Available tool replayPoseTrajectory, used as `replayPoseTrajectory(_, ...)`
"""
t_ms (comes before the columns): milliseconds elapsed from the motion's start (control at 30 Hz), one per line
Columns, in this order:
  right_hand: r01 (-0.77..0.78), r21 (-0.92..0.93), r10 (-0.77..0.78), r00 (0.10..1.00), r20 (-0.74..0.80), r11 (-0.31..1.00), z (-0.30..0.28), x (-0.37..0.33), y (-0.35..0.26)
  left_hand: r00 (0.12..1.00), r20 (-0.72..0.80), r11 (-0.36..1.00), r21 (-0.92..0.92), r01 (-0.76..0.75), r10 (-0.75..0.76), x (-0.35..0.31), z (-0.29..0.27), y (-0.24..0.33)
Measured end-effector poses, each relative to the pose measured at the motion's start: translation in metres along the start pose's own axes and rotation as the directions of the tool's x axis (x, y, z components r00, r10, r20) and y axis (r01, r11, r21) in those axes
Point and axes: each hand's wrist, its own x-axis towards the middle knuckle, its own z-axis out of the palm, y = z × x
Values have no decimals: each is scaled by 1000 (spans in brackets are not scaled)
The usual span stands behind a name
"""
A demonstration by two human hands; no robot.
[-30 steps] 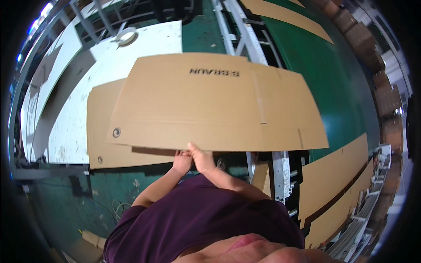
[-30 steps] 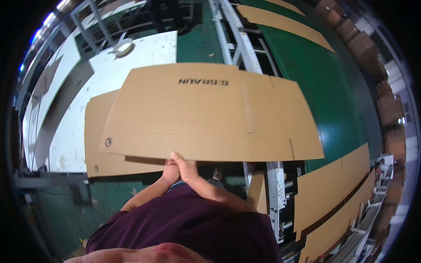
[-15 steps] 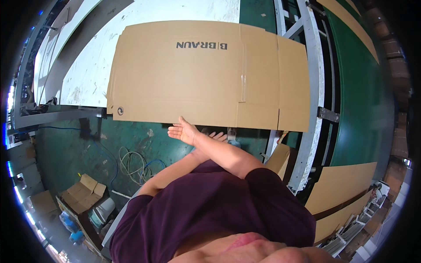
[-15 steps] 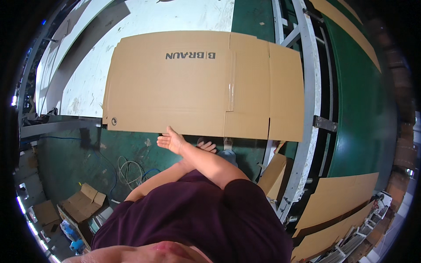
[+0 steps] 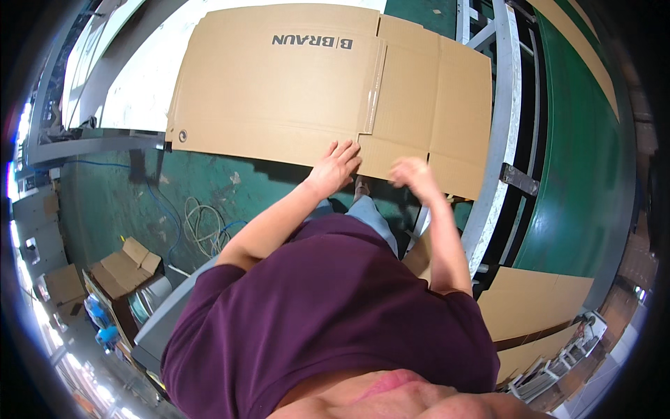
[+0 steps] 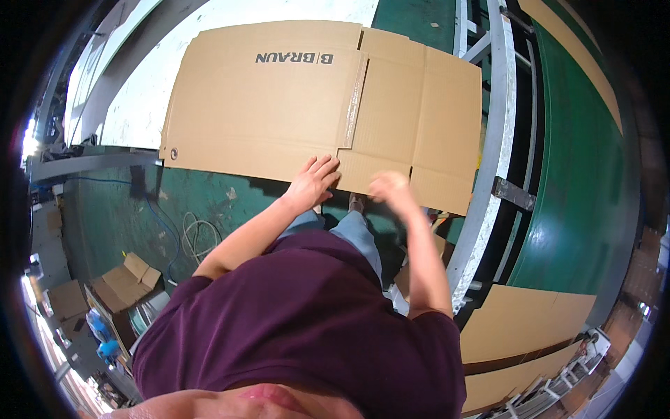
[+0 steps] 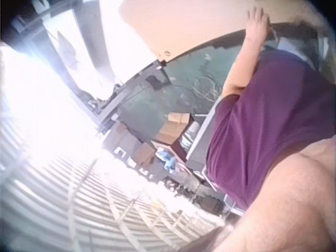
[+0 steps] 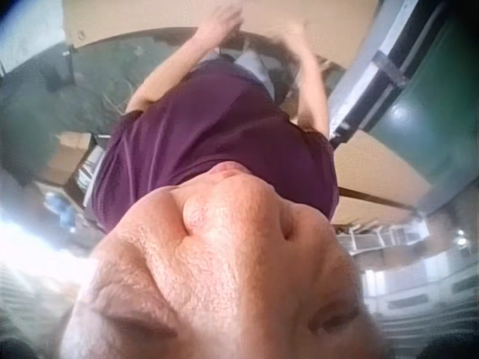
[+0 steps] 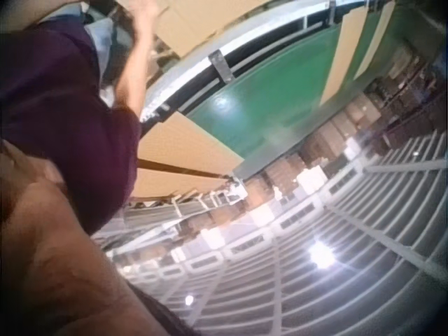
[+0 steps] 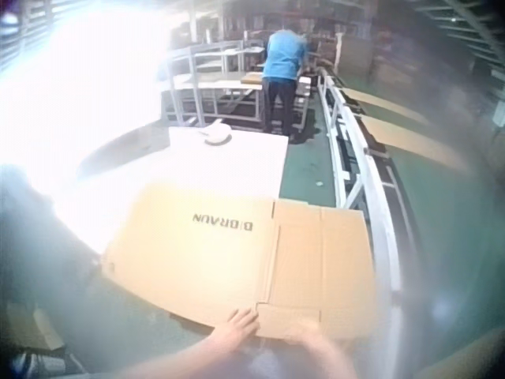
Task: The person folds flat cardboard sheets along pre-scored lines to form box shapes. They repeatedly pick up a sheet, fold the side flaps inward, and then fold the top and bottom flaps to create a closed box structure. The finished boxes are placed on a nearby surface.
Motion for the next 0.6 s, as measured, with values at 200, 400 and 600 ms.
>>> replayPoseTrajectory(200, -281, -620, -453, 479, -752, 732, -212, 3, 56, 993, 33, 980, 158, -119, 115, 8, 23, -7)
replayPoseTrajectory(400, -357, -712, -441, 594, -673, 605, -145, -37, -90, 990, 85, 976, 178, -127, 113, 2, 26, -16)
replayPoseTrajectory(600, 160, -939, -771, 621, -143, 303, 3, 39, -104, 991, 102, 983, 153, -99, 84, 4, 29, -9)
